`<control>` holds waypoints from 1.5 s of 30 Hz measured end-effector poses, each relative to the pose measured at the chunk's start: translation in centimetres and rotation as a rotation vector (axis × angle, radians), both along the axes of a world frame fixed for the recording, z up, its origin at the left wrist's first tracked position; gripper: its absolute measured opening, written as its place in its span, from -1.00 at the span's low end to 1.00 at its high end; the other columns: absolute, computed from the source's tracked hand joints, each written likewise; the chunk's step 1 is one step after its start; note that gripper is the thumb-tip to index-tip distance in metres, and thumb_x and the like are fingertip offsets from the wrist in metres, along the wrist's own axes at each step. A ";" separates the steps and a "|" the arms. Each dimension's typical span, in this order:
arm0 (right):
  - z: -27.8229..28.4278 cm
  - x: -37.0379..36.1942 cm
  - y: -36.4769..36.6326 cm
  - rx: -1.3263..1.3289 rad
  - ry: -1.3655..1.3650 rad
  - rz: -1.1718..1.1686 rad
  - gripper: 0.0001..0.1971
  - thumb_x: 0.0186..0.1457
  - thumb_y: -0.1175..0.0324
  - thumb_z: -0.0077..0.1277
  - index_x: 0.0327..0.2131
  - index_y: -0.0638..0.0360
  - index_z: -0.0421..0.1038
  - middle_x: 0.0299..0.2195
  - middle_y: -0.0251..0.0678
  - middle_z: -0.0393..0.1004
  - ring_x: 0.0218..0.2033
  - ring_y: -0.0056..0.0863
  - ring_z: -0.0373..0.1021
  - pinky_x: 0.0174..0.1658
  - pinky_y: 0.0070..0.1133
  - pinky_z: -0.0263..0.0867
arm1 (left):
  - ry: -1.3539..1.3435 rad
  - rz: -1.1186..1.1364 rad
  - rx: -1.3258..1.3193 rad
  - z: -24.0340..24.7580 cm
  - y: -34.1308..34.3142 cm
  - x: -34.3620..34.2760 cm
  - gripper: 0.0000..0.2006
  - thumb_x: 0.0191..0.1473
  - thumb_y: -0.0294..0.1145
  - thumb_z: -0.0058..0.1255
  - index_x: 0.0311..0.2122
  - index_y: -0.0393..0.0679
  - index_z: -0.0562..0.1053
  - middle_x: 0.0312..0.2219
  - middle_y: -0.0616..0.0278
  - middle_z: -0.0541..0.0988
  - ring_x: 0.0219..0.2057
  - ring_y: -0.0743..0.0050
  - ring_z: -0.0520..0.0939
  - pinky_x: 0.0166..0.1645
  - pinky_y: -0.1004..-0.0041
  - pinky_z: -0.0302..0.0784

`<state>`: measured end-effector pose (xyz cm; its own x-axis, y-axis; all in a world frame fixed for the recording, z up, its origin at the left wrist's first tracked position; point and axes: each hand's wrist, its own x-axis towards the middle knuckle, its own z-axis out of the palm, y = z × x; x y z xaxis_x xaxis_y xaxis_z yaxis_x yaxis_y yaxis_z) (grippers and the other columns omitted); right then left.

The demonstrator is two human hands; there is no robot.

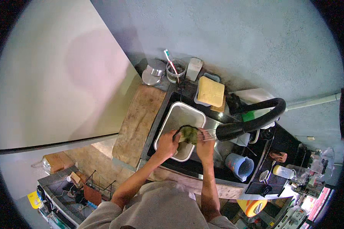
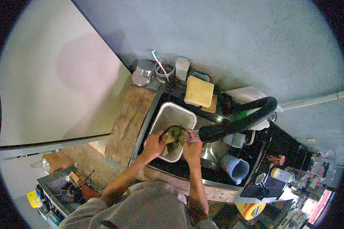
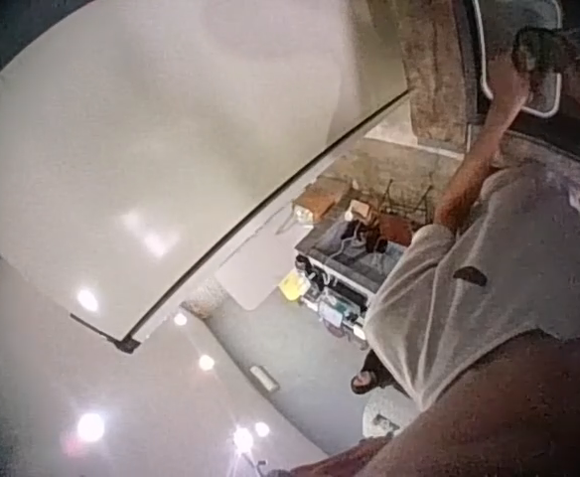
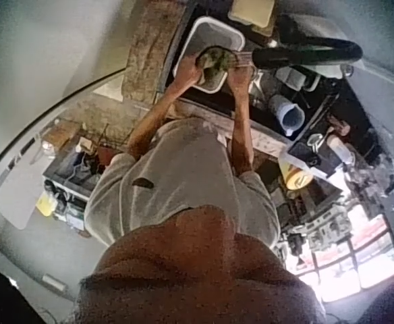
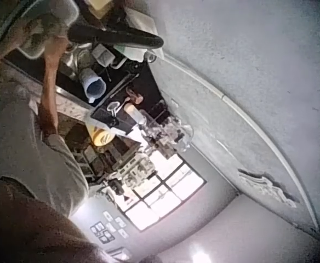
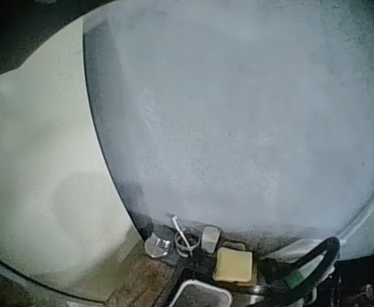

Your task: Prepare a pitcher of milk, store it in the fridge, wash a cleaning cloth in the sink, and then wipe down the espresso machine.

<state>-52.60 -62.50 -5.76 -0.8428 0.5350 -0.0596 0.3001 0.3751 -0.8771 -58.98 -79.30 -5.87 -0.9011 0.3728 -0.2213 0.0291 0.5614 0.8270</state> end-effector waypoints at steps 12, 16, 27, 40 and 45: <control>-28.0 -7.3 -3.6 -0.015 -0.614 -0.134 -0.49 0.10 0.17 0.03 0.05 0.34 0.45 0.00 0.18 0.50 0.03 0.11 0.44 0.11 -0.16 0.29 | -0.365 0.187 -0.309 -37.7 5.4 -2.7 -0.35 0.05 0.12 0.15 0.00 -0.34 0.51 -0.10 -0.15 0.63 -0.07 -0.16 0.66 -0.07 0.03 0.59; -23.4 -12.4 -7.1 0.073 -0.555 -0.232 -0.48 0.09 0.13 0.00 0.02 0.32 0.49 0.03 0.20 0.48 0.10 0.11 0.40 0.25 -0.15 0.22 | -0.069 0.085 -0.846 -53.0 4.8 -3.6 -0.39 0.08 0.11 0.13 -0.04 -0.32 0.54 -0.10 -0.13 0.63 -0.08 -0.10 0.67 0.01 0.06 0.56; -6.3 -4.5 0.9 0.163 -0.174 0.079 -0.67 0.24 0.28 -0.06 0.02 0.17 0.43 -0.06 0.13 0.51 -0.03 0.08 0.45 0.02 -0.24 0.36 | -0.334 0.295 0.312 -8.8 3.1 -2.5 -0.66 0.26 -0.19 -0.04 -0.16 -0.32 0.55 -0.31 -0.20 0.65 -0.21 -0.19 0.67 -0.16 0.06 0.48; -7.7 0.6 -5.8 0.366 -0.041 0.376 -0.24 0.08 0.22 0.11 0.30 0.24 0.05 0.11 0.13 0.32 -0.12 0.19 0.46 -0.01 -0.09 0.40 | -0.038 -0.011 -0.220 -5.5 3.8 -1.8 -0.57 0.20 -0.16 0.00 -0.11 -0.43 0.54 -0.21 -0.34 0.61 -0.10 -0.30 0.61 0.04 0.10 0.49; -6.0 -0.6 -3.9 0.028 -0.348 0.418 -0.14 -0.06 0.32 0.23 0.28 0.34 0.03 0.10 0.19 0.35 0.12 0.14 0.33 0.16 -0.21 0.30 | -0.174 0.292 0.182 -5.9 2.0 -3.1 -0.54 0.07 -0.47 0.09 0.11 -0.26 0.35 -0.16 -0.06 0.56 -0.13 0.11 0.60 0.04 0.25 0.48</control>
<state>-53.24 -66.37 -11.77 -0.9170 0.1641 -0.3636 0.3914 0.5461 -0.7406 -62.10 -77.30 -11.75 -0.9301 0.1529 -0.3340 -0.2599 0.3687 0.8925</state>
